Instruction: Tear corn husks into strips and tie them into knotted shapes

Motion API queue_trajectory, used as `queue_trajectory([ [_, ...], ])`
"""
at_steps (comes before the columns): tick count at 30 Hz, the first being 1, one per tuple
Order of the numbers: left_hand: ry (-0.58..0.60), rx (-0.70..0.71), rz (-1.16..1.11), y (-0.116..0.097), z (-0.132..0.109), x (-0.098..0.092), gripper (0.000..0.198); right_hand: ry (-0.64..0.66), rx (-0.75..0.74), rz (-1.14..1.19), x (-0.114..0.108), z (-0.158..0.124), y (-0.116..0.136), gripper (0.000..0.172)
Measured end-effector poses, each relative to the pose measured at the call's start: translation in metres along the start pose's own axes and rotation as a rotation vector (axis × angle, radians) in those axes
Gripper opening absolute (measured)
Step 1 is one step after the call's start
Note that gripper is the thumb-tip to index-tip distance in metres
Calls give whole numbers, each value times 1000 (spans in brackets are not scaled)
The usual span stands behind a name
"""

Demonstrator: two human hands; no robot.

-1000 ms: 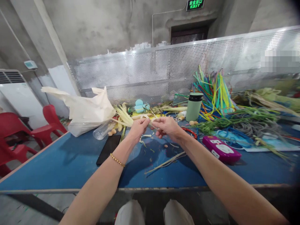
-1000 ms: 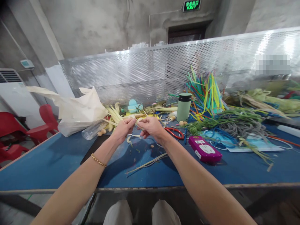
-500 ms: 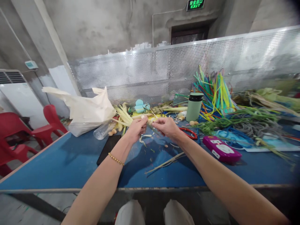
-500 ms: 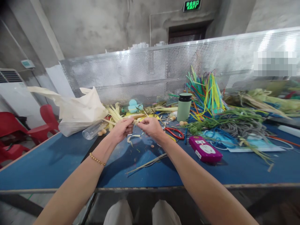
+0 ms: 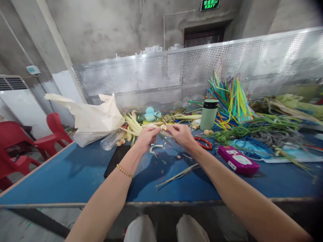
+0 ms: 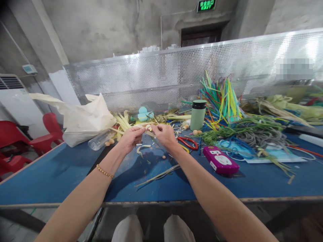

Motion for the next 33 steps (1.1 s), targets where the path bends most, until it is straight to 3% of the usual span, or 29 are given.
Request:
queue_trajectory([
  [6, 27, -84, 109, 9, -3, 7, 33, 10, 38, 167, 2, 1, -4, 44],
  [20, 117, -104, 202, 8, -8, 17, 20, -93, -1, 180, -11, 1, 0, 55],
  [28, 199, -100, 59, 12, -5, 20, 40, 109, -8, 258, 5, -2, 5, 45],
  [33, 177, -72, 74, 9, -4, 17, 49, 139, -57, 170, 5, -3, 10, 43],
])
Point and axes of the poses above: each hand's wrist, its own z-axis towards the middle knuckle, its own x-axis out of the palm, y = z × x, the point moved 10 cm from there along z, towards the middle knuckle, and after that the axes turned 1 degree about -z, right-handed, at the moved point
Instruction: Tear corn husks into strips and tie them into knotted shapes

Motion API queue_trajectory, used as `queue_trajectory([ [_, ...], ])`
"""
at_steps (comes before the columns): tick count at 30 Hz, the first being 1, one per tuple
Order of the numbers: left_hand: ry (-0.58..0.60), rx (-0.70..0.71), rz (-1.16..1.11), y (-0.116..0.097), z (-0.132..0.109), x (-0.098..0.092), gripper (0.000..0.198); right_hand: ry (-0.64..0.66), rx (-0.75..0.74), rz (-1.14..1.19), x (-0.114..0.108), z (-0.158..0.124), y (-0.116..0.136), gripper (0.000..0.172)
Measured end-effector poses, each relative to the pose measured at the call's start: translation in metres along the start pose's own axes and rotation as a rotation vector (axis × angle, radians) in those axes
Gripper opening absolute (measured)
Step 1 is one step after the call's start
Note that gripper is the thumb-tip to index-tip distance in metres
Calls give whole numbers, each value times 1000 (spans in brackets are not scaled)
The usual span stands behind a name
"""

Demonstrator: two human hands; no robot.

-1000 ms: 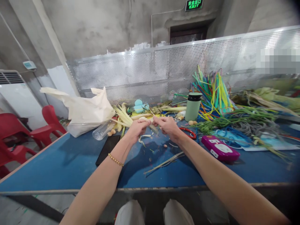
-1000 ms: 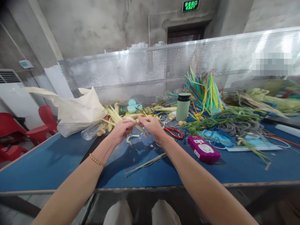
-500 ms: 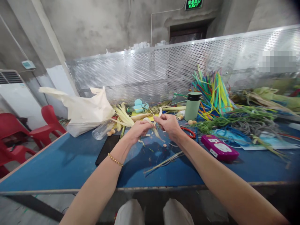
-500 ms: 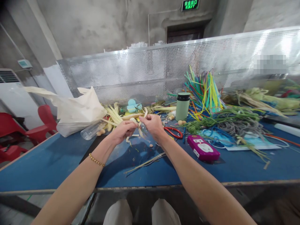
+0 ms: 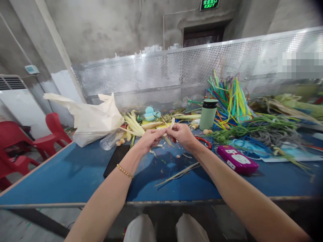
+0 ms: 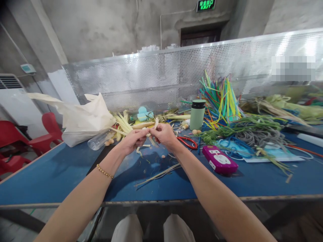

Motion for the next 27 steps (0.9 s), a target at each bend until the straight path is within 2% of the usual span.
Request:
queue_trajectory([
  [3, 0, 23, 58, -2, -2, 0, 56, -2, 33, 3, -2, 1, -4, 43],
  [6, 58, 6, 138, 0, -4, 6, 59, 57, 103, 36, 2, 2, -13, 42],
  [10, 99, -74, 105, 6, -7, 11, 54, 138, 73, 81, 8, 3, -14, 35],
  [14, 51, -78, -35, 7, -4, 7, 49, 63, 47, 77, 2, 6, -15, 35],
  [19, -36, -37, -57, 8, -1, 1, 43, 28, 60, 99, 2, 6, -16, 36],
  [27, 22, -74, -17, 12, -2, 6, 40, 7, 60, 82, 5, 5, -13, 32],
])
Point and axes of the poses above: each hand's wrist, its own z-axis towards the middle knuckle, its own x-axis out of the palm, y = z × x, the point moved 10 cm from there along z, towards the middle knuckle, and after that the axes turned 1 degree about -z, right-handed, at the moved point
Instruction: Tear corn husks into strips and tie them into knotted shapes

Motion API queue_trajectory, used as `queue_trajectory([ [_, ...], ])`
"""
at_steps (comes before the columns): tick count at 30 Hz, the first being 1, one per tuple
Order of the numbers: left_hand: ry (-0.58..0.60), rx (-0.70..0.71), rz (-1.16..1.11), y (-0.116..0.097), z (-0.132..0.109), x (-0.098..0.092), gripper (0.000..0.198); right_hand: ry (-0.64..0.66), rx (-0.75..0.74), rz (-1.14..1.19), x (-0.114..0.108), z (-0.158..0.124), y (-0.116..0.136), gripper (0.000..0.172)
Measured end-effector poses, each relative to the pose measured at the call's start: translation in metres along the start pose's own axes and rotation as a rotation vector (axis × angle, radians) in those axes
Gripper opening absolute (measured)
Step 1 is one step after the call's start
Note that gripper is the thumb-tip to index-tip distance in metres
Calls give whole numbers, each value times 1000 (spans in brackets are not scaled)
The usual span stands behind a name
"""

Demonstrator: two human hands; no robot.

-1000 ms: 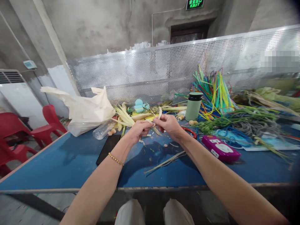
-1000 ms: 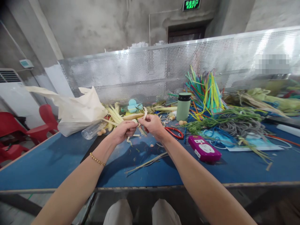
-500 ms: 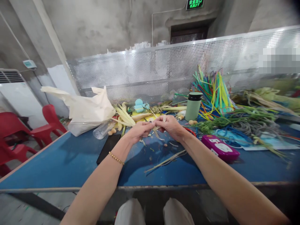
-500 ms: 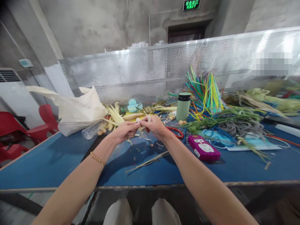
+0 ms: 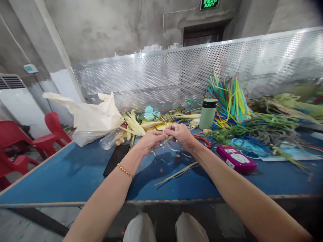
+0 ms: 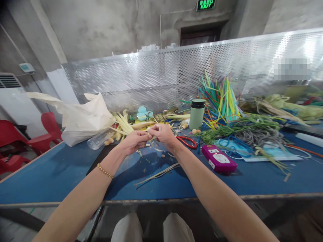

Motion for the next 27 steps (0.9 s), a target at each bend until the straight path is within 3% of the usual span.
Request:
queue_trajectory([
  [9, 8, -32, 26, 4, -1, 3, 37, 17, 2, 28, 3, -1, -1, 38],
  [16, -84, 68, -167, -10, 3, -12, 32, 37, 189, 161, 0, -4, -13, 59],
  [22, -131, 90, -178, -13, 3, -17, 32, -3, 9, 12, -5, -2, 2, 45],
  [27, -115, 70, -24, -11, 3, -15, 36, -9, -97, -247, -7, -1, 12, 31],
])
Point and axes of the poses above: each hand's wrist, its own z-axis towards the middle knuckle, its own x-axis out of the palm, y = z × x, the point moved 10 cm from there along z, towards the middle knuckle, and after that the axes turned 1 degree about -z, right-handed, at the moved point
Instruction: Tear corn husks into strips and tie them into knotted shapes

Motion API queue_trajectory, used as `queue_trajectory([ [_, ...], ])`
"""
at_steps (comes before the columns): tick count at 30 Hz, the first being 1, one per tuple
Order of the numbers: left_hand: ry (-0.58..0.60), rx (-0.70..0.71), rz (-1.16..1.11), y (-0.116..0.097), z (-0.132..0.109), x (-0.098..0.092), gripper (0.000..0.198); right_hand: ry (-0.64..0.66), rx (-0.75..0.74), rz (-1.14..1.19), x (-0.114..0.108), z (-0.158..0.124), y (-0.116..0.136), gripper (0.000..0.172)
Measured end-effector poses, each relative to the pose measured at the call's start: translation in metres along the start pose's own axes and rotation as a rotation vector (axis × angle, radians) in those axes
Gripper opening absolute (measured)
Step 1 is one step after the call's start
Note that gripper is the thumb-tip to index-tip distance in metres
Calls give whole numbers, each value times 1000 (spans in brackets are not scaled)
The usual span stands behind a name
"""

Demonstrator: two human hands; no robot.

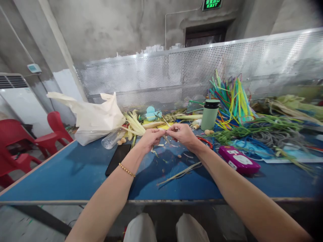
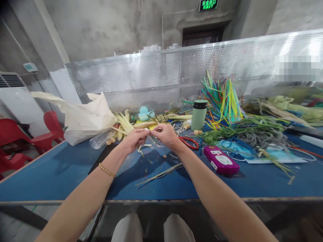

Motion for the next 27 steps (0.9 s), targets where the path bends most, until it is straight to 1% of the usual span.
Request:
queue_trajectory([
  [6, 4, 27, 155, -1, 0, -2, 47, -32, -53, -134, -3, 3, -3, 24],
  [11, 45, 29, 215, -3, -2, 2, 42, -33, -94, -221, -5, 5, 0, 22],
  [17, 75, 26, 266, -7, -3, 5, 43, -6, -140, -331, -9, 7, 6, 18],
  [23, 82, 1, 272, -7, -5, 5, 32, 2, -147, -345, -12, 7, 7, 20],
  [27, 77, 4, 285, -7, -4, 4, 34, -4, -137, -347, -14, 6, 6, 21],
])
Point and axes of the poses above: each hand's wrist, its own z-axis towards the middle knuckle, its own x-axis out of the palm, y = z × x, the point moved 10 cm from there along z, towards the middle knuckle, and after that the axes turned 1 degree about -z, right-handed, at the moved point
